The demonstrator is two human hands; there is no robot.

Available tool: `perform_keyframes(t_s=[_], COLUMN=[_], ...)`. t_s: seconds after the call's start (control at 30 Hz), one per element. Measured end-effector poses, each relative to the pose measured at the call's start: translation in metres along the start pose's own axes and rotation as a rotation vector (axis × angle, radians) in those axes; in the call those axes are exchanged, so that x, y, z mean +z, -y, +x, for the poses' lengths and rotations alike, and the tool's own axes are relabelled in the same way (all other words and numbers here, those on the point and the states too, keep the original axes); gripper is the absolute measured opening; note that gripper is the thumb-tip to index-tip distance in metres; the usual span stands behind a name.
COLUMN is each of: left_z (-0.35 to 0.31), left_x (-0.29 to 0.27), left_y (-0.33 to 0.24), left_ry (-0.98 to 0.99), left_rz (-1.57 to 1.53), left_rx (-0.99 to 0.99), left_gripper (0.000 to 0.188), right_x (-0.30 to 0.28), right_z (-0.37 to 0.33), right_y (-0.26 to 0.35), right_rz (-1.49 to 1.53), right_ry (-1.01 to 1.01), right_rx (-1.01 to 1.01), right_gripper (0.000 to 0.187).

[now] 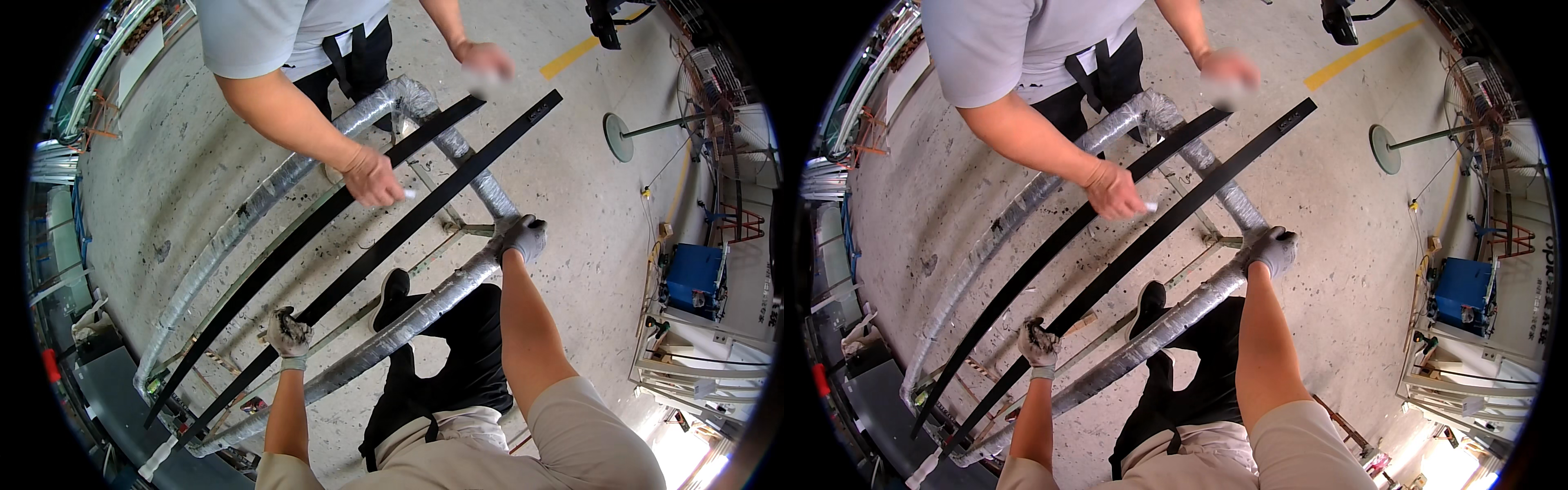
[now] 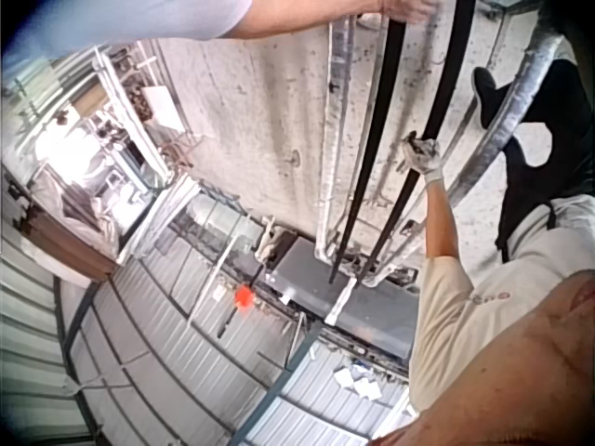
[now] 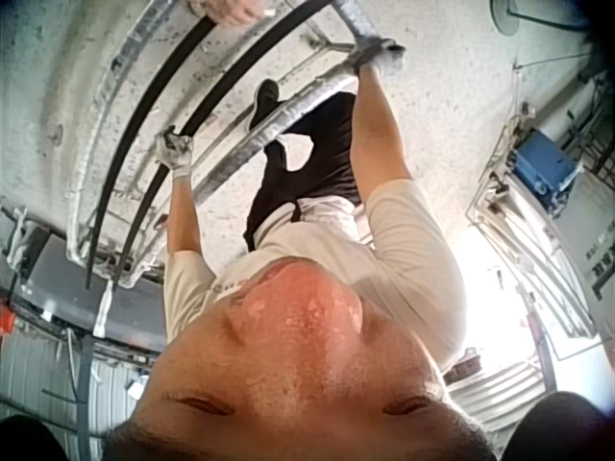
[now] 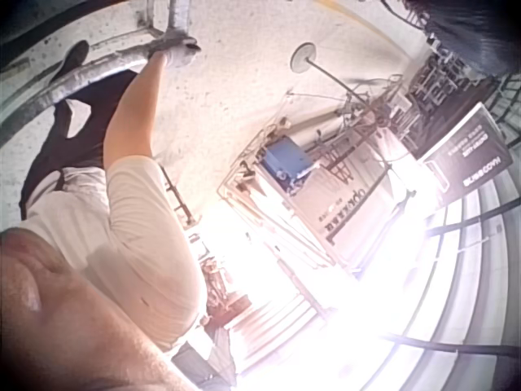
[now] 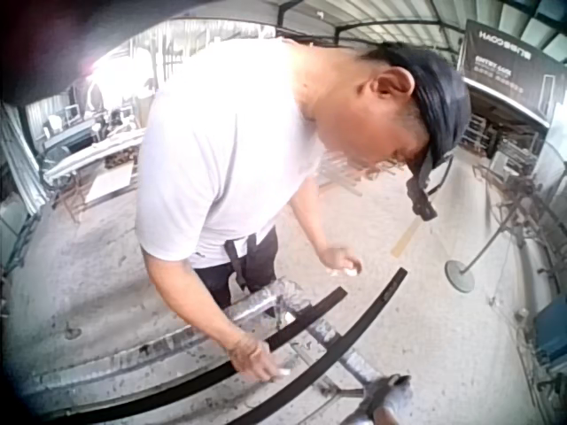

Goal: The person wipes long black metal frame components with a white cloth while standing in a workshop. A coworker assists by wiping other sections of the frame simultaneously. The person handles the frame pieces, turning them over to clean different sides.

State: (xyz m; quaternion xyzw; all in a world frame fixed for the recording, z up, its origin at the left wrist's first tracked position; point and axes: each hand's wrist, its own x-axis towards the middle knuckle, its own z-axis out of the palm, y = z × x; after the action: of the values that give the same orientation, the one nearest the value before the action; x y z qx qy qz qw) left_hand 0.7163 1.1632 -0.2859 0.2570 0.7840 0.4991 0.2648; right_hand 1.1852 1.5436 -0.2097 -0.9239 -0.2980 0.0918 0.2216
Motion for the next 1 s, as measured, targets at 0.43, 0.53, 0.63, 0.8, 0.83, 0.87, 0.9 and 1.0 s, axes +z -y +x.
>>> perform_keyframes(t_s=[0.43,0.53,0.63,0.8,0.83,0.87,0.9,1.0], left_z=[-0.002,-0.003,-0.003,-0.003,-0.003,-0.003,-0.003,-0.003], left_x=[0.005,0.011,0.006,0.007,0.007,0.007,0.006,0.001], left_y=[-0.025,-0.039,-0.031,-0.030,-0.030,-0.026,-0.023,-0.015], left_ry=[-0.022,-0.023,-0.029,-0.049,-0.052,-0.051,-0.050,-0.041], left_rz=[-0.016,0.005,-0.054,-0.161,-0.141,-0.128,-0.115,-0.108], left_rx=[0.001,0.039,0.002,-0.137,-0.131,-0.127,-0.123,-0.120], left_gripper=[0.035,0.033,0.035,0.043,0.045,0.045,0.046,0.046], right_x=[0.004,0.002,0.001,-0.001,-0.001,-0.001,-0.001,0.002], right_z=[0.003,0.002,0.000,-0.001,-0.002,-0.002,-0.002,0.000], right_y=[-0.004,-0.003,0.000,0.001,0.001,0.001,0.001,-0.001], right_rz=[0.001,0.019,0.024,0.006,0.011,0.016,0.021,0.031], right_ry=[-0.019,-0.031,-0.031,-0.018,-0.017,-0.016,-0.018,-0.023], right_rx=[-0.010,-0.013,-0.021,-0.010,-0.010,-0.011,-0.012,-0.018], right_gripper=[0.036,0.038,0.040,0.036,0.036,0.036,0.038,0.041])
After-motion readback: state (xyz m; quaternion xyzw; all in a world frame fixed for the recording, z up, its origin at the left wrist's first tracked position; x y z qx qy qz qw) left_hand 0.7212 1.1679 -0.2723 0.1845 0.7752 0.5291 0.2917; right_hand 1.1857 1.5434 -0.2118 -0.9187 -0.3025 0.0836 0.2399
